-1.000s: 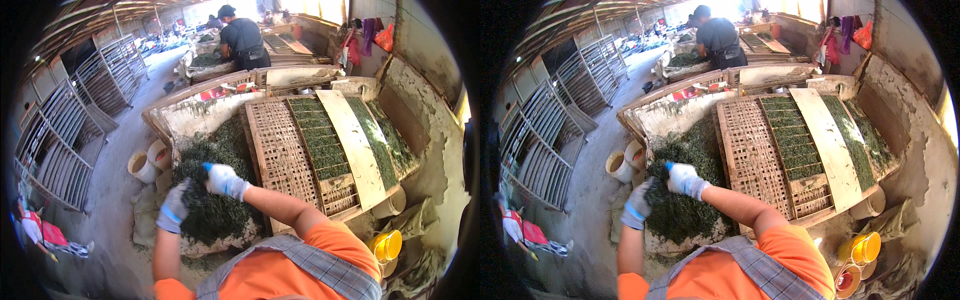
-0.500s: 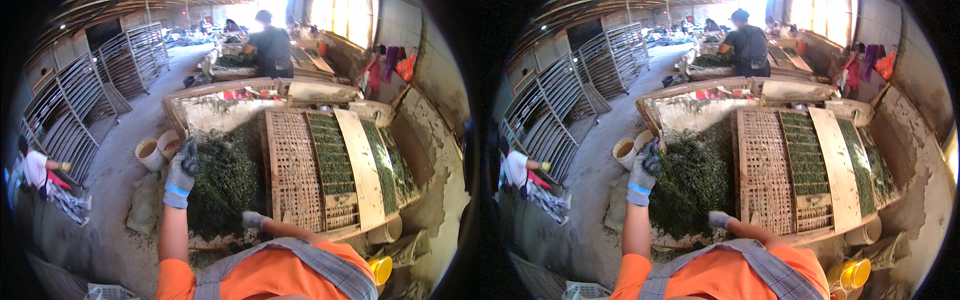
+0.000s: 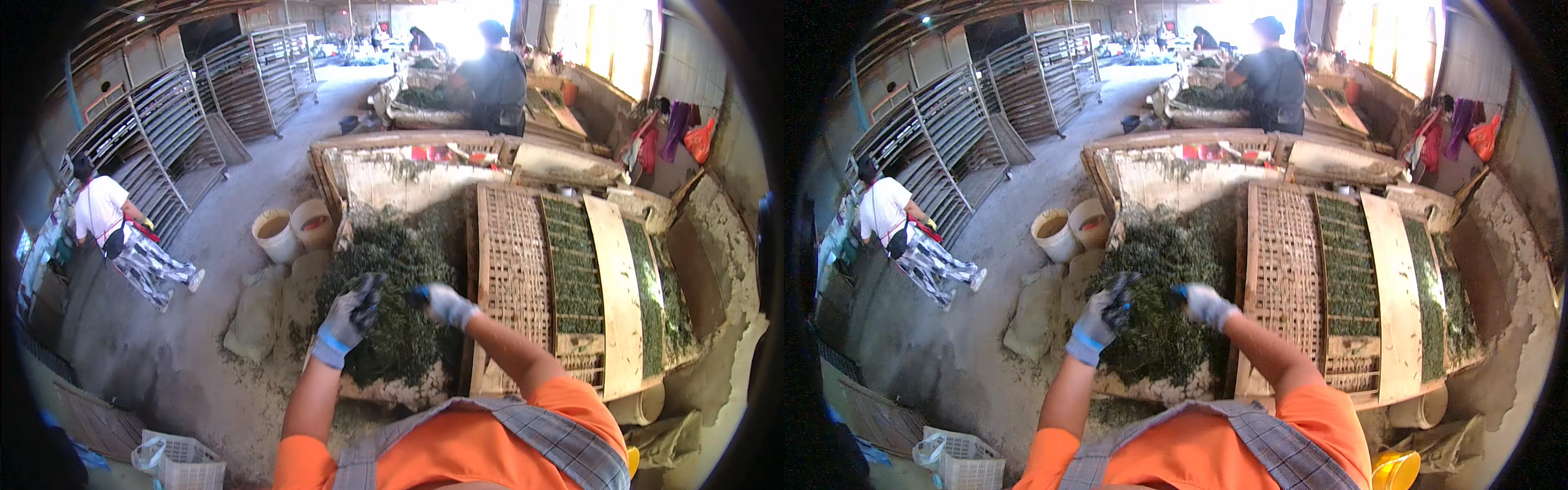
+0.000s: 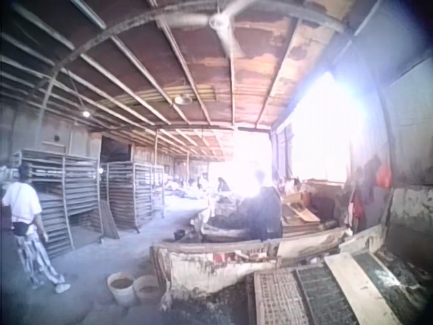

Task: The person picks up bundles of green stems from a pile and arranges them into the slotted sections of a wooden tray by hand.

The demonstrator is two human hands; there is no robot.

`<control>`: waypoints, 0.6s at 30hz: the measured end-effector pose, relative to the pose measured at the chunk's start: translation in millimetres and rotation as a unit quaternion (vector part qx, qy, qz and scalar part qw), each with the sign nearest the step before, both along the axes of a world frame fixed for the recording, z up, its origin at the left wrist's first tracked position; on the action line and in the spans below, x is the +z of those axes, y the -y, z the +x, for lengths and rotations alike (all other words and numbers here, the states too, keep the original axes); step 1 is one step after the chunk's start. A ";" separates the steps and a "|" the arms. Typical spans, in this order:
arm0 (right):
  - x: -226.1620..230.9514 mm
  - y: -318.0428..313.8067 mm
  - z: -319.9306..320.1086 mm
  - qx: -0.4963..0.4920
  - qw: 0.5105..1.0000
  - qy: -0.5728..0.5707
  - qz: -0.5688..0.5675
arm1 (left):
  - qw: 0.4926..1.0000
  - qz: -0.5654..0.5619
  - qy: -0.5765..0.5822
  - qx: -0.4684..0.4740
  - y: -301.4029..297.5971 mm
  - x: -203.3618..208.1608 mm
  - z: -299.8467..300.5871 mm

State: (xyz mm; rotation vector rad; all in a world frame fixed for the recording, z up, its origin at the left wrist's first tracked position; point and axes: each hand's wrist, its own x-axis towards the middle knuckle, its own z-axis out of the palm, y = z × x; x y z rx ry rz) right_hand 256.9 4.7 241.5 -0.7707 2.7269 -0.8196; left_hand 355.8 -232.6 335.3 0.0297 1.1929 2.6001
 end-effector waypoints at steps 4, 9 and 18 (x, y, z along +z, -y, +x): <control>-65.0 -51.3 35.4 -0.073 0.975 0.077 0.197 | 0.995 -0.070 0.047 0.061 35.3 34.2 10.9; -48.2 -57.6 53.3 -0.149 0.872 0.241 -0.399 | 0.971 -0.220 0.026 0.093 -3.3 29.4 32.6; 25.9 -51.2 139.7 -0.036 0.399 0.523 -0.753 | 0.793 -0.480 -0.366 -0.083 -154.1 -59.4 81.6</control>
